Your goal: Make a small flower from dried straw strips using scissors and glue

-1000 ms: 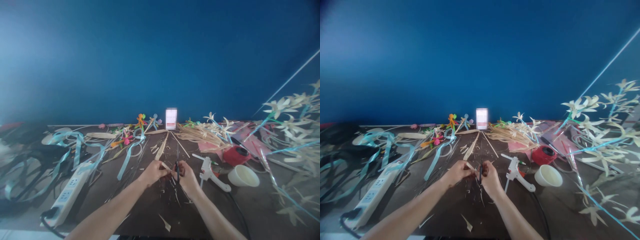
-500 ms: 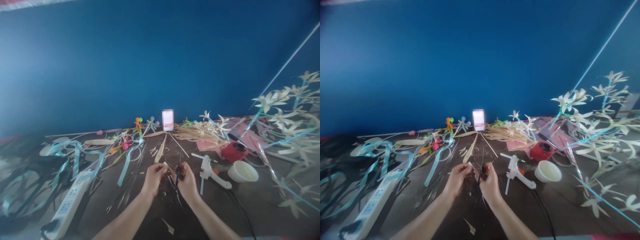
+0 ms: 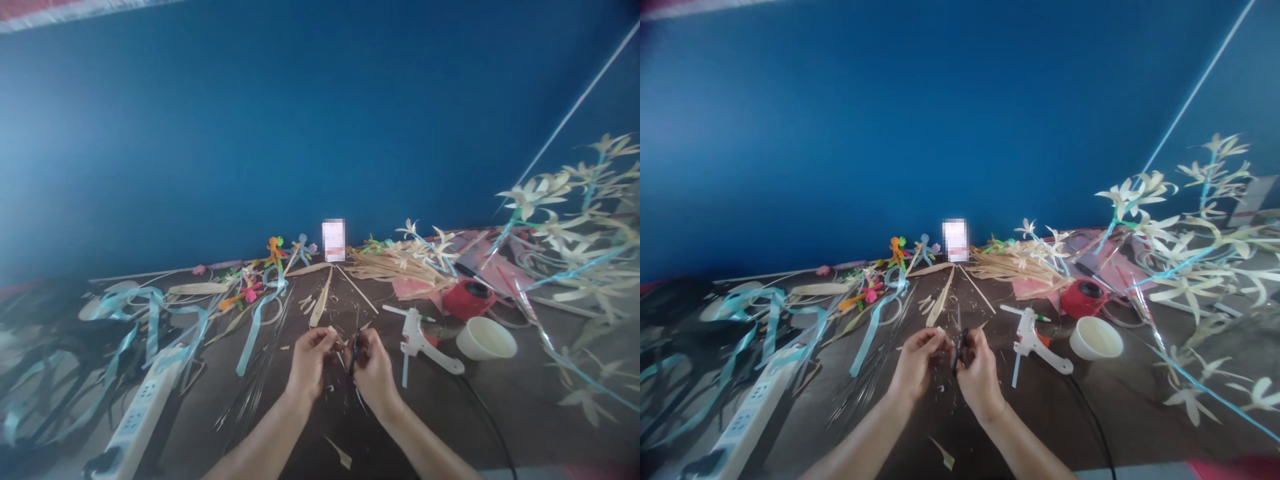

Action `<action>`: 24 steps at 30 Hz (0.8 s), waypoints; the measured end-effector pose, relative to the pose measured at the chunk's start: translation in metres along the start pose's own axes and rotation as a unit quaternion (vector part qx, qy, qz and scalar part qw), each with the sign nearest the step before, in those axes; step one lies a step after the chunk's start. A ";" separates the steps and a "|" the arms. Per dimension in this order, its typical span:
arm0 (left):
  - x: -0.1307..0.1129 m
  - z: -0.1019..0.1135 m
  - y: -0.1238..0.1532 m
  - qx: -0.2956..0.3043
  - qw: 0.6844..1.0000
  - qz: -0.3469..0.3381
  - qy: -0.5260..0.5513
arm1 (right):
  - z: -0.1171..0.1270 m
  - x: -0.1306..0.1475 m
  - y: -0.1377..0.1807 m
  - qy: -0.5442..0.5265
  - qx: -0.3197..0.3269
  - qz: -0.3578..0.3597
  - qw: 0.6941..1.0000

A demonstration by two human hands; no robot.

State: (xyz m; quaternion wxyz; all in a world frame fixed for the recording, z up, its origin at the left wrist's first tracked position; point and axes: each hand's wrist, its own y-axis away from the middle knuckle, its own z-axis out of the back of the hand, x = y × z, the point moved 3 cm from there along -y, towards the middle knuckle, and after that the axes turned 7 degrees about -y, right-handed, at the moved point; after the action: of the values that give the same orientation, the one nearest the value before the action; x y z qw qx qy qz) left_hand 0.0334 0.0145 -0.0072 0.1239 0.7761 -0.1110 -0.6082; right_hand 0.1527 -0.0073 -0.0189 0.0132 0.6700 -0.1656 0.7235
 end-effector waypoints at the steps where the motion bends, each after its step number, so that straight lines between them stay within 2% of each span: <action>1: 0.000 0.000 0.000 0.003 1.000 -0.002 0.003 | 0.000 0.000 0.000 -0.002 0.002 -0.004 1.000; 8: -0.003 -0.002 0.004 0.021 0.999 0.026 0.039 | 0.000 -0.006 0.000 -0.032 0.003 -0.047 0.998; 20: -0.005 -0.005 0.006 0.056 0.995 0.048 0.068 | 0.003 -0.002 -0.001 -0.052 0.008 -0.045 0.998; 24: -0.012 -0.002 0.005 0.060 0.997 0.026 0.034 | 0.006 0.003 -0.006 -0.086 0.061 -0.052 0.993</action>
State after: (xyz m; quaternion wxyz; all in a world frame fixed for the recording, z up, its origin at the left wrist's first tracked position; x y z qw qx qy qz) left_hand 0.0327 0.0137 0.0060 0.0961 0.7994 -0.1633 -0.5702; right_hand 0.1601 -0.0037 -0.0145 -0.0041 0.7373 -0.0868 0.6699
